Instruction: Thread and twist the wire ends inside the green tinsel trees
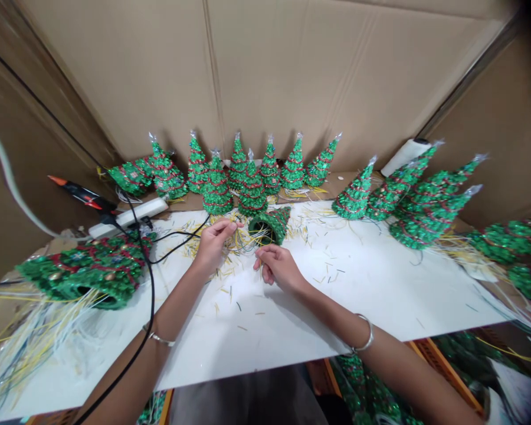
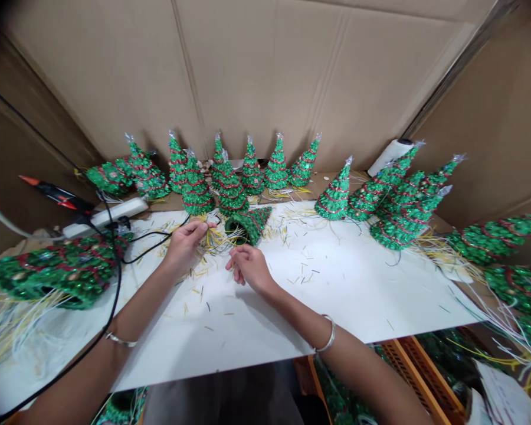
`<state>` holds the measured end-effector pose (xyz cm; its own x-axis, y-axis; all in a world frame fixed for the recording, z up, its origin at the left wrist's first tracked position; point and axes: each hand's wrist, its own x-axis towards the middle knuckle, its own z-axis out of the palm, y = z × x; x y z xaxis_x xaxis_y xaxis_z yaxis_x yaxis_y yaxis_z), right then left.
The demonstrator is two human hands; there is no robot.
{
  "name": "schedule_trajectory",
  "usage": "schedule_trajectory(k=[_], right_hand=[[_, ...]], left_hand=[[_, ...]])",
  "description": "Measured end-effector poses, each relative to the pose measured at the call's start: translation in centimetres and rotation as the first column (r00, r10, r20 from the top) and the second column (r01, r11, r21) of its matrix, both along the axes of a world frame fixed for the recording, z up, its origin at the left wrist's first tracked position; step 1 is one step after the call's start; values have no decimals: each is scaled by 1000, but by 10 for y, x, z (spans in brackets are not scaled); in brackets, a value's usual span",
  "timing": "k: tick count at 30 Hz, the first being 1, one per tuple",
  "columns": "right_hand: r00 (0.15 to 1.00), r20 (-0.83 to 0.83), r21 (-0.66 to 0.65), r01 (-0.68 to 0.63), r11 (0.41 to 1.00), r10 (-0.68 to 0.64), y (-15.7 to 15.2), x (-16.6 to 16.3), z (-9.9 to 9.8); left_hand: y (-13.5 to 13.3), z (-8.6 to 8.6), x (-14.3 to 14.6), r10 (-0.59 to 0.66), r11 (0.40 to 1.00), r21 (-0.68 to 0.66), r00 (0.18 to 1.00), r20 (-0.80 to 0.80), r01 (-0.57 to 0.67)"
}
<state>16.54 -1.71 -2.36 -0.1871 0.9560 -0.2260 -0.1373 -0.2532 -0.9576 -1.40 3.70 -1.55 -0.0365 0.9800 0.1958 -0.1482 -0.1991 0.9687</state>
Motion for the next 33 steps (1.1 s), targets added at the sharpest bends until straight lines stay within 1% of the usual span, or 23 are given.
schedule_trajectory(k=[6,9,15,19,27,31,33], right_hand=[[997,-51,-55,-54,997,51,0,1,-1],[997,-50,-58,-63,996,60,0,3,0],[998,62,5,-33,999,32,-4,3,4],[990,134,4,-53,999,52,-6,4,9],[983,164,0,-78,997,77,-7,3,11],[979,191,26,-83,996,76,-7,5,12],[973,222,59,-81,995,66,-7,7,13]], left_hand=[[2,-5,-2,-20,1000,-17,1000,17,20],[2,-5,-3,-31,999,-27,999,20,31],[1,-2,-5,-62,998,-21,998,-18,61],[2,-2,-5,-57,998,-23,998,7,58],[3,-4,-6,-43,999,-23,999,-6,43],[2,-3,-7,-54,998,-18,998,-10,54],[3,-4,-8,-60,998,-21,998,-18,59]])
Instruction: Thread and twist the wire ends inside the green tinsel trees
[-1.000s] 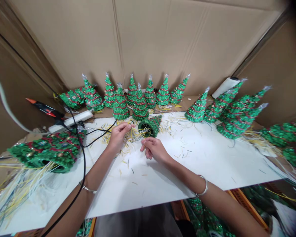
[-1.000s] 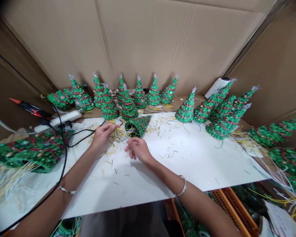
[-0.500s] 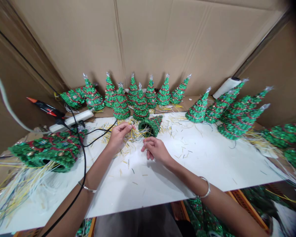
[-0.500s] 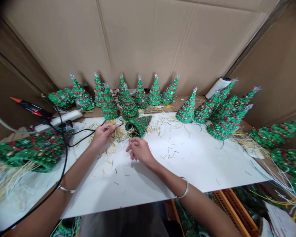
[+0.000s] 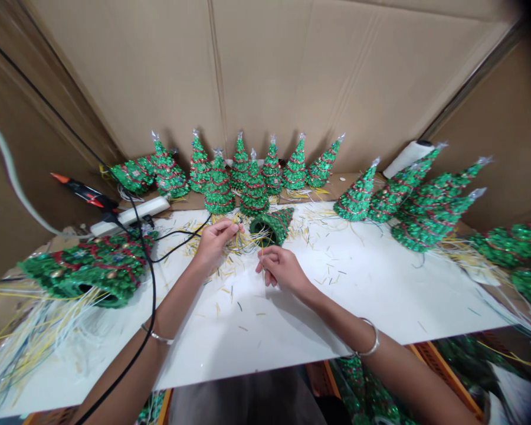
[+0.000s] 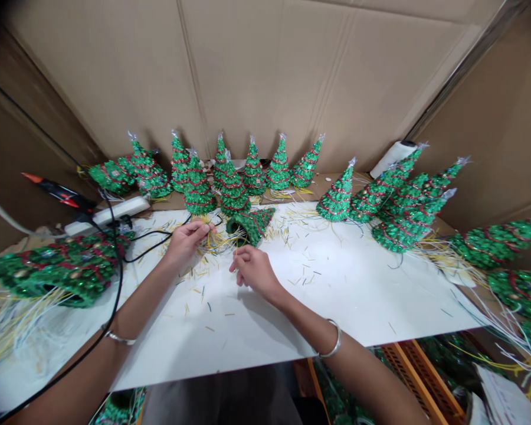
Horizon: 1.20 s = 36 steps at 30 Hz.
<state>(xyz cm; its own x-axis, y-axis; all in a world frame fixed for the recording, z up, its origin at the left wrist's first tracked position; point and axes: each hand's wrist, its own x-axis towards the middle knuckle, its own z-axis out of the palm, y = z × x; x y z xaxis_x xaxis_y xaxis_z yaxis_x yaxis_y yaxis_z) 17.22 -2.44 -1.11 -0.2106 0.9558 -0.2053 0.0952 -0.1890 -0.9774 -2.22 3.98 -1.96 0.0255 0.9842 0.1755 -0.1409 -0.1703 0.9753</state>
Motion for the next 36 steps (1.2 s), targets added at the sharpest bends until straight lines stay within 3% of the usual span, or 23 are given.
schedule_trajectory(k=[8,17,19,23,26,29,33,36], right_hand=[[996,93,254,-20,967,-3,-4,5,-4],[995,-26,260,-81,962,91,6,9,9],[998,60,369,-47,928,27,9,10,9],[978,190,604,-51,795,-82,14,10,6],[975,192,606,-28,795,-112,16,7,4],[984,103,548,69,834,-148,19,2,0],[980,-55,418,195,887,-190,23,-3,-5],[979,-52,411,202,889,-199,23,-4,-6]], left_hand=[[3,-2,-3,-1,1000,11,999,-53,2],[-5,12,4,-19,997,69,989,-146,29],[-7,10,8,-28,998,56,991,-128,35],[-11,2,20,-33,998,42,997,-68,36],[-15,-4,29,-7,999,39,1000,-23,8],[-18,-8,36,31,999,42,999,-11,-30],[-22,-6,42,97,995,35,995,-20,-96],[-25,-3,47,128,991,35,992,-22,-127]])
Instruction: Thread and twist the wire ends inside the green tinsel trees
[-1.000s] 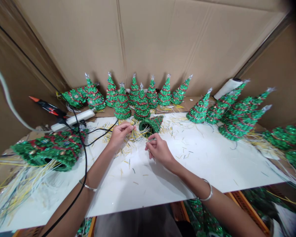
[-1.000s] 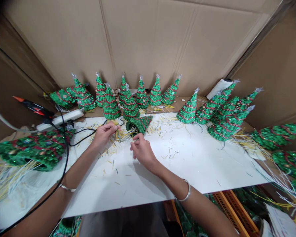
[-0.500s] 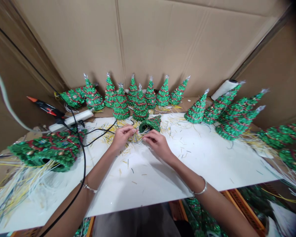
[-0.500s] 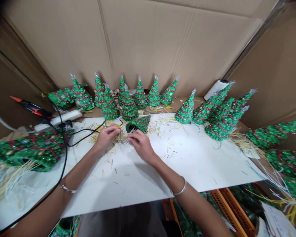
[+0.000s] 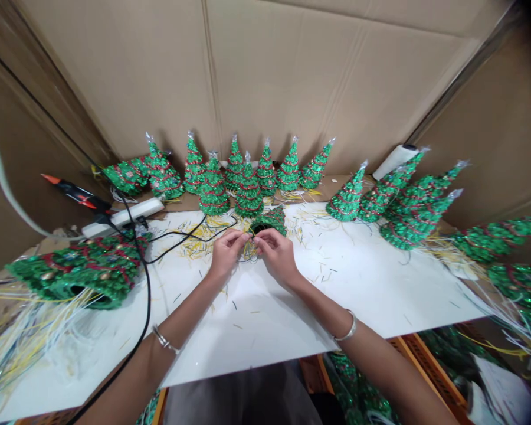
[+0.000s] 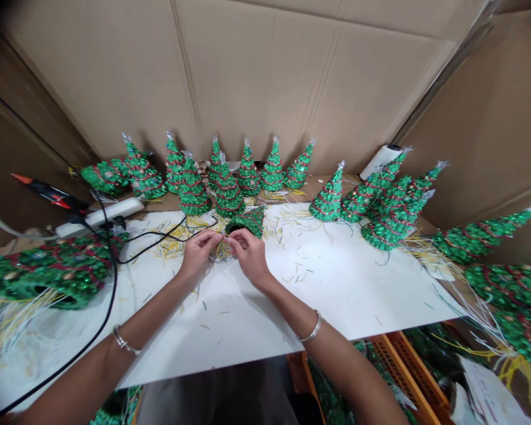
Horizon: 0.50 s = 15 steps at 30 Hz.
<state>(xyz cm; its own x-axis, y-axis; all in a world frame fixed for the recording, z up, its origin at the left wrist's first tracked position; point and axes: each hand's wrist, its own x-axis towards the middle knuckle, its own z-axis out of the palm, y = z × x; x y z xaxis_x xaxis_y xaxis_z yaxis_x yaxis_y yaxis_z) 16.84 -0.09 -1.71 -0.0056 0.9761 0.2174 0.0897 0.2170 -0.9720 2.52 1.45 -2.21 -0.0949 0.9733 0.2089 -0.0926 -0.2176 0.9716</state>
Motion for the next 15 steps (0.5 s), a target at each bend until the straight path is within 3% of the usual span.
schedule_trajectory(k=[7,15], right_hand=[[1000,-4,20,-20,1000,20,-3,-3,1],[1000,-8,55,-24,998,24,-3,-3,0]], left_hand=[[-3,-5,12,49,999,-10,995,84,-49],[-3,-10,12,46,999,13,999,12,-46]])
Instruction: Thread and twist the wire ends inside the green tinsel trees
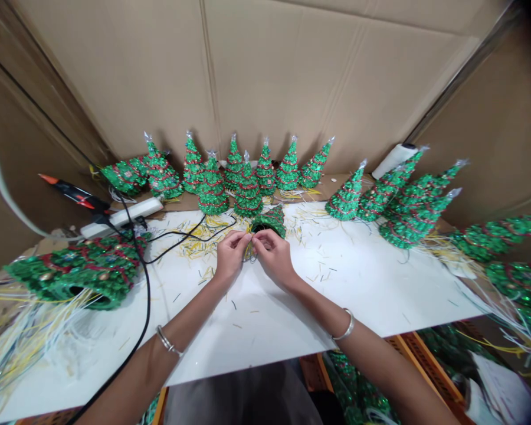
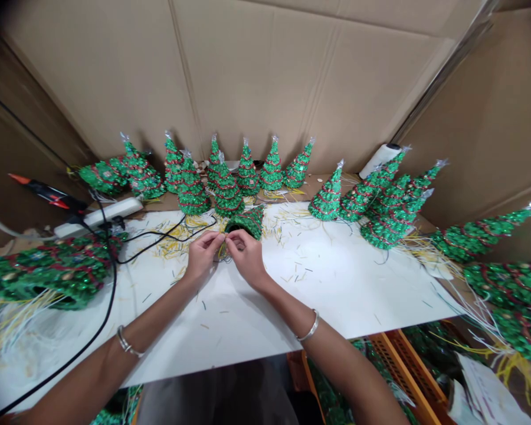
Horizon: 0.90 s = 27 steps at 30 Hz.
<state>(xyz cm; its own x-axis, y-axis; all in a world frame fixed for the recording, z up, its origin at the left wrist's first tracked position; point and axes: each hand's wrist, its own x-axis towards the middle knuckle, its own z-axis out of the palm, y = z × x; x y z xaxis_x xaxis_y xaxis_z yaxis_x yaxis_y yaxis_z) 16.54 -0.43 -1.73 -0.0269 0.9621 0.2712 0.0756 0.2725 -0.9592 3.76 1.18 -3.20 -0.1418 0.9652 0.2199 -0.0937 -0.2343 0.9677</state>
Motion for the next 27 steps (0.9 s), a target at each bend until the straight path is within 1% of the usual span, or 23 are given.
schedule_trajectory(k=[3,7,16,27], right_hand=[[999,21,11,24,1000,-24,1,0,-1],[999,-14,33,32,999,-31,2,0,-5],[995,-96,-3,16,1000,-16,4,-2,-8],[993,-117,-12,8,1000,-10,4,-2,-10]], left_hand=[[0,1,0,-2,1000,29,999,-33,3],[0,2,0,13,999,53,999,-51,-10],[1,2,-1,15,998,62,997,-75,-10],[1,1,0,16,998,62,998,-61,-12]])
